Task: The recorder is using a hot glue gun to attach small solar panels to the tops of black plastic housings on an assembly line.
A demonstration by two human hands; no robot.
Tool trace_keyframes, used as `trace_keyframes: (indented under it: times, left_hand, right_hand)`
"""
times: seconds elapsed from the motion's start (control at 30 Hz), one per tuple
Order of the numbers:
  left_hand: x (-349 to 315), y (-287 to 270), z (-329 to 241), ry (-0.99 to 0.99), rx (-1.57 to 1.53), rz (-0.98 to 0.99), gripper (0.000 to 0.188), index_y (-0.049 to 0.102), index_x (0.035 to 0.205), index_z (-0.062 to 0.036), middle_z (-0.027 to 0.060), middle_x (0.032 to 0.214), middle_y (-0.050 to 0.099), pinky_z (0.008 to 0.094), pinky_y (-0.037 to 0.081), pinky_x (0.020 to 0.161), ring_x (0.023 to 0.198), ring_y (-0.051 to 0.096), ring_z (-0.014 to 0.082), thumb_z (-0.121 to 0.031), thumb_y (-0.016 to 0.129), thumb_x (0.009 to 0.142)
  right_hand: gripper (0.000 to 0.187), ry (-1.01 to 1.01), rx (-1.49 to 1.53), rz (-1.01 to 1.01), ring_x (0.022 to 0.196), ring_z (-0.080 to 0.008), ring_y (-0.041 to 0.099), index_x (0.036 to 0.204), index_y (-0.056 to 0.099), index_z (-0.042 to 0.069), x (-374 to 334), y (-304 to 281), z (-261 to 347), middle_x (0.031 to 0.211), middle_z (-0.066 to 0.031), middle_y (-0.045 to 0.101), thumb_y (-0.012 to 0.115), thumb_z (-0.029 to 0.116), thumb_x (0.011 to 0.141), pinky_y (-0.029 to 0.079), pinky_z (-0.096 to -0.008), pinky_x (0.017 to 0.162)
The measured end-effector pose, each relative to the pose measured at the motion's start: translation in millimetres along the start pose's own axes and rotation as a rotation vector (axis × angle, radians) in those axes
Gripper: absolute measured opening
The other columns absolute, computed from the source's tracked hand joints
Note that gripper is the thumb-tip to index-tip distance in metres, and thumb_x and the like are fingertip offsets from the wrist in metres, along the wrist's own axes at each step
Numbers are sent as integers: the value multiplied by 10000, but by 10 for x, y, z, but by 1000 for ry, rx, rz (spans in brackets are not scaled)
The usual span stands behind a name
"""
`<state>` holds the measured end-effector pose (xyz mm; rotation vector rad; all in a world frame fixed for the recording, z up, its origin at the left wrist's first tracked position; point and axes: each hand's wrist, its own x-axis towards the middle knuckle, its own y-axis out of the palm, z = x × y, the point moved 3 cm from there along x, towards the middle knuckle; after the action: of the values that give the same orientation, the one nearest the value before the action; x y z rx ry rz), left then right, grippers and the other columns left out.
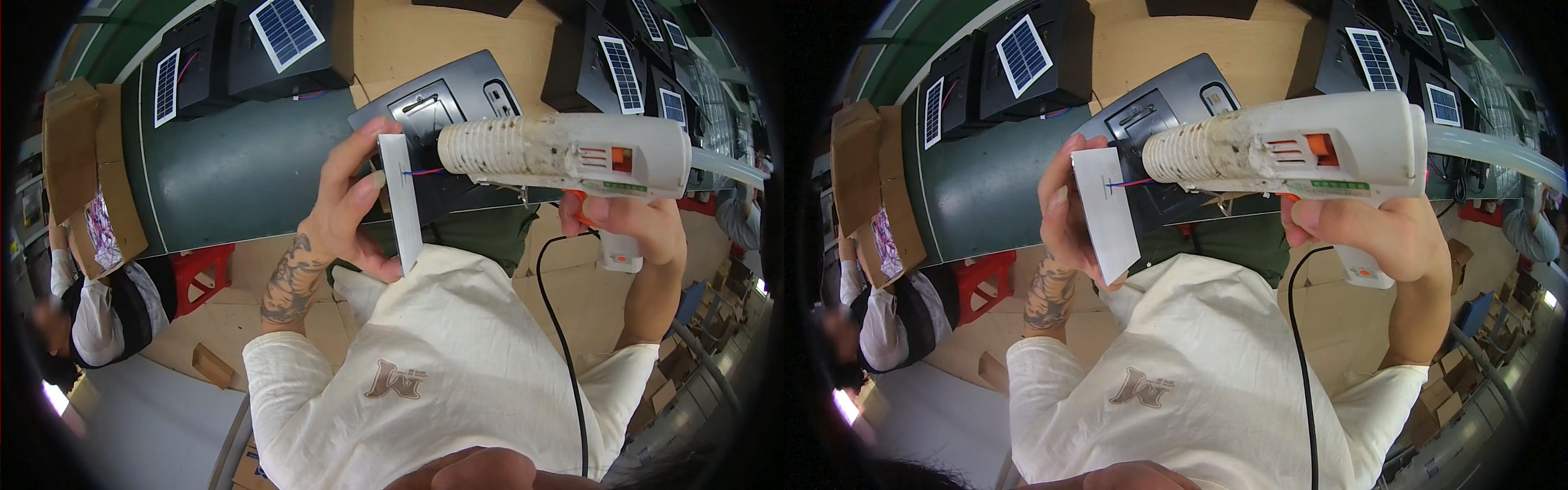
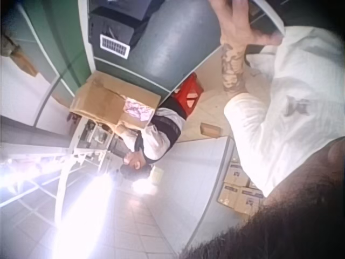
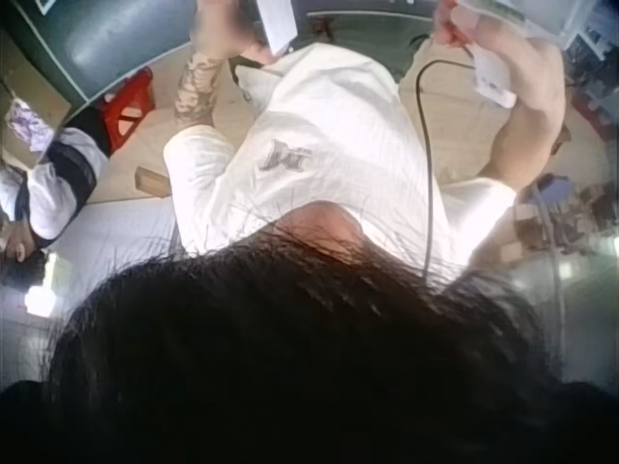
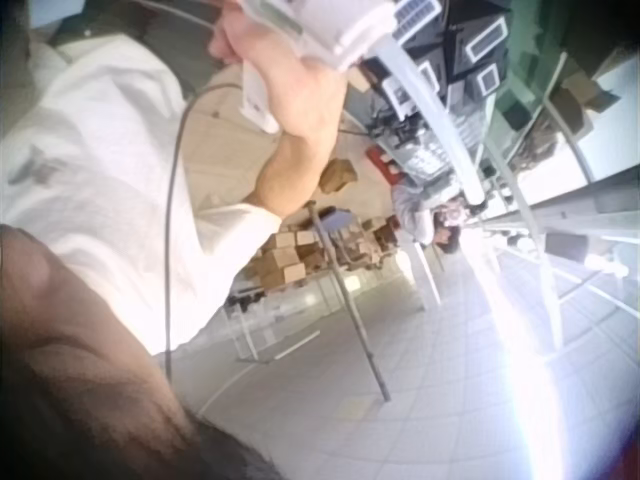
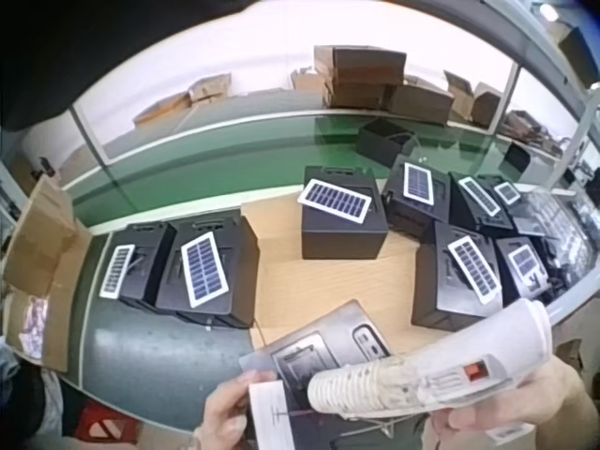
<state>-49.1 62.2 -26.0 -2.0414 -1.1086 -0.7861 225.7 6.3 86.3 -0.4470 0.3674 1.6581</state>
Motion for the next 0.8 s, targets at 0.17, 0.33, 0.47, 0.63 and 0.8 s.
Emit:
trace_keyframes:
  times: [0.17,0.33,0.47,0.63,0.8]
  left_hand:
    - [10,-8,15,24,-3,-24,918,283,1474,-115,342,1432,288,546,463,944,1196,496,476,-473,737,761]
    - [22,4,-12,10,-8,-20,893,322,1451,-100,341,1420,303,549,449,956,1197,494,482,-456,746,751]
    - [17,14,-31,-3,-10,-13,873,351,1434,-89,342,1404,328,546,439,956,1192,498,483,-438,754,742]
    - [21,6,-32,-7,-23,-15,865,369,1423,-80,349,1406,338,541,434,955,1183,505,480,-414,764,730]
    - [27,-24,-52,-17,2,4,878,369,1422,-78,358,1404,351,524,435,962,1174,512,476,-409,779,720]
  right_hand:
    - [446,7,-19,-3,631,-221,596,1112,573,-73,-26,-14,-3,743,-150,628,655,184,757,465,-345,578]
    - [478,9,-42,-13,651,-218,602,1141,567,-69,-57,-18,30,761,-148,631,669,185,749,487,-334,588]
    - [426,-49,-2,61,726,-189,628,1165,582,-56,-79,-1,138,867,-126,647,664,77,769,521,-312,630]
    - [448,-81,-55,10,735,-208,633,1183,572,-62,-98,67,231,875,-142,647,638,-20,742,528,-332,636]
    - [462,-157,50,12,719,-229,627,1176,565,-77,-179,-3,162,903,-162,647,638,21,730,521,-348,628]
